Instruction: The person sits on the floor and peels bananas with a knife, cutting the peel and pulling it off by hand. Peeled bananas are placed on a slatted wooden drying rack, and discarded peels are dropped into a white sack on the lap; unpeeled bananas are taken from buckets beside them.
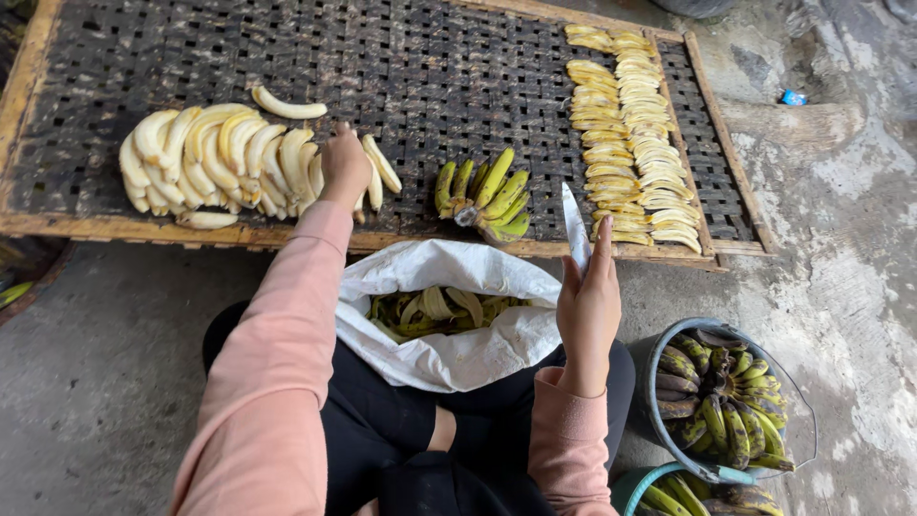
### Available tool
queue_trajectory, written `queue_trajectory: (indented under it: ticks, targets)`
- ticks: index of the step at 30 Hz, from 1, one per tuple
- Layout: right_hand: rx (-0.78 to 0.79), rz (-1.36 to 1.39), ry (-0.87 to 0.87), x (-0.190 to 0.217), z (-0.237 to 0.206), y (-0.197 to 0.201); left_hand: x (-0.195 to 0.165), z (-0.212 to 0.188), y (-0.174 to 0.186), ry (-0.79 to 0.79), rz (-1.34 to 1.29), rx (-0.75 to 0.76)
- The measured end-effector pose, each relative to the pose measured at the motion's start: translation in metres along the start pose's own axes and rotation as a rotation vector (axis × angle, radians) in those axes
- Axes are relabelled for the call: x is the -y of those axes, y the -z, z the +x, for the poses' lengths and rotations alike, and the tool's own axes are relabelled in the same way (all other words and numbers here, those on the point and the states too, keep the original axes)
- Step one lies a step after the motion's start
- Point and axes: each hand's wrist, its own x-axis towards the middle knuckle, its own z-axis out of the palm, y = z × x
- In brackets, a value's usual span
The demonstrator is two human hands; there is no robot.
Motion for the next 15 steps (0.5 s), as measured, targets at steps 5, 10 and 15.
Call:
queue_trajectory:
  ticks: [5, 10, 15]
  targets:
    - [0.011, 0.043, -0.076, -0.025, 0.000, -0.009, -0.056, -0.030, -0.036, 0.089, -0.566, 0.501]
    - [0.010, 0.148, -0.128, -0.052, -0.008, -0.009, -0.062, -0.064, -0.045, -0.869, -0.126, 0.641]
    - [0.007, 0.197, -0.248, -0.062, -0.009, -0.010, -0.045, -0.066, -0.037, -0.836, -0.380, 0.622]
